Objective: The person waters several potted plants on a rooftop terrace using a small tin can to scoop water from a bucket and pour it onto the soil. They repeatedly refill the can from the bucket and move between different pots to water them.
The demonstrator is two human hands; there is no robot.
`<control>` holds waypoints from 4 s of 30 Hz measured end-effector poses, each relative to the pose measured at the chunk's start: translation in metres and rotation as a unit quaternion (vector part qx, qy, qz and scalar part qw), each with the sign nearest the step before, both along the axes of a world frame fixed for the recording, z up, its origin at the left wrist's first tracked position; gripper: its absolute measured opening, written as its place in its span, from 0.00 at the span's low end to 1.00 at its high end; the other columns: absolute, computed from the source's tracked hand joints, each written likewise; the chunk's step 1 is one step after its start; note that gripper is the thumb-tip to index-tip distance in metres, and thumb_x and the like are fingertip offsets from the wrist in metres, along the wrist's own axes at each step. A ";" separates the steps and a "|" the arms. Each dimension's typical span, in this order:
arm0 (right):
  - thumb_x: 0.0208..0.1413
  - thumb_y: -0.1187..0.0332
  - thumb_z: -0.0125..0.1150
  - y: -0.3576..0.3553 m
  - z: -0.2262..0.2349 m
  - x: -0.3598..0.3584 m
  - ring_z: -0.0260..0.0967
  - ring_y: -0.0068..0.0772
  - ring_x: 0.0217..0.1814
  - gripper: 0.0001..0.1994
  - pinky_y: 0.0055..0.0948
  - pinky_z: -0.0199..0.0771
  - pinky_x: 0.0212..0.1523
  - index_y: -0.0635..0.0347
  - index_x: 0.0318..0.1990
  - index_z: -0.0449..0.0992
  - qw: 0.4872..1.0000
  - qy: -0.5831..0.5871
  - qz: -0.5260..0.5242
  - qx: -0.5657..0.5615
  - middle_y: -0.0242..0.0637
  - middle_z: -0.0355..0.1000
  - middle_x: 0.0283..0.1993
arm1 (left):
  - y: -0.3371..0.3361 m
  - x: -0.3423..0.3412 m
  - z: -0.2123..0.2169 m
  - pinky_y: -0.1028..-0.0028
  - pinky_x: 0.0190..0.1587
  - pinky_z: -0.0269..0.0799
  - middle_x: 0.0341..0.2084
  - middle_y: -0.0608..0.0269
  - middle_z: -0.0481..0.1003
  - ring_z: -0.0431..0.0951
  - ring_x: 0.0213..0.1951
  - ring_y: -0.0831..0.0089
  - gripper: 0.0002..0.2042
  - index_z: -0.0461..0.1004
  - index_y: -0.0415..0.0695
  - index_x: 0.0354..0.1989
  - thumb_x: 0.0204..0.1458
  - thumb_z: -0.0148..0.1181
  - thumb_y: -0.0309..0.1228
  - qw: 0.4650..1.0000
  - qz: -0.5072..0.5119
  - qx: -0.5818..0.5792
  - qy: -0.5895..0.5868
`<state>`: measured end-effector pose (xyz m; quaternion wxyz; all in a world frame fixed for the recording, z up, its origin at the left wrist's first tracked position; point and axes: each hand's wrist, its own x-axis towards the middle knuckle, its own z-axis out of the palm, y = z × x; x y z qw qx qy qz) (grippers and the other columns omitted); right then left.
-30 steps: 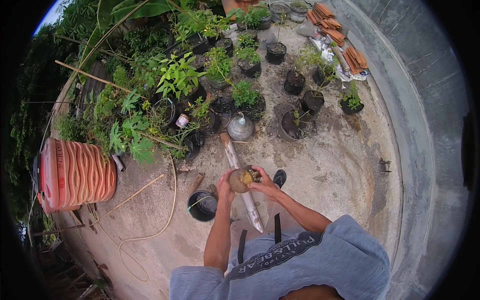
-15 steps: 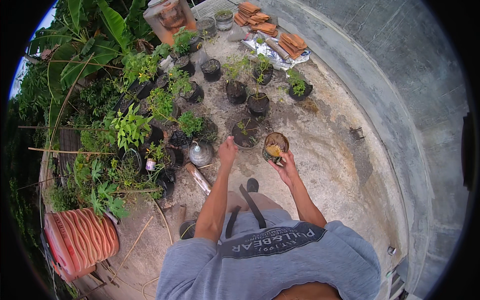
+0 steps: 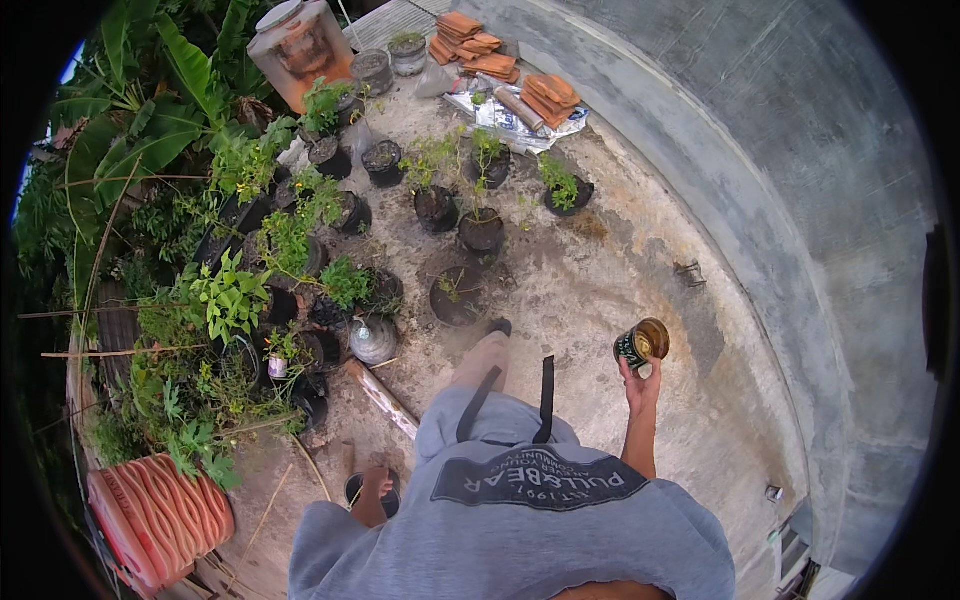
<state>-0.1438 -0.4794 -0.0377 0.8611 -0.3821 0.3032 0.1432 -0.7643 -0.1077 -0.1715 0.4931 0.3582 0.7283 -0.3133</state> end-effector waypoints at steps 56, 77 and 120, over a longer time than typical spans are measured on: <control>0.51 0.65 0.70 0.614 -0.083 0.682 0.48 0.48 0.74 0.45 0.53 0.71 0.62 0.50 0.72 0.47 0.708 -0.001 0.627 -0.325 0.44 0.46 0.73 | -0.103 0.791 0.192 0.69 0.45 0.72 0.44 0.56 0.77 0.79 0.43 0.67 0.22 0.70 0.44 0.58 0.63 0.54 0.46 0.814 0.495 0.286 -0.100; 0.49 0.65 0.72 0.655 -0.102 0.700 0.52 0.48 0.72 0.46 0.55 0.70 0.61 0.52 0.72 0.47 0.691 -0.026 0.629 -0.355 0.45 0.50 0.71 | -0.152 0.832 0.174 0.73 0.37 0.73 0.41 0.56 0.78 0.79 0.38 0.71 0.23 0.71 0.40 0.56 0.60 0.59 0.45 0.790 0.536 0.278 -0.107; 0.49 0.67 0.70 0.618 -0.104 0.717 0.42 0.60 0.72 0.44 0.54 0.71 0.63 0.56 0.70 0.48 0.782 0.117 0.607 -0.081 0.56 0.37 0.71 | -0.115 0.849 0.158 0.76 0.36 0.71 0.36 0.61 0.79 0.79 0.37 0.74 0.20 0.74 0.43 0.54 0.61 0.59 0.44 0.773 0.565 0.277 -0.080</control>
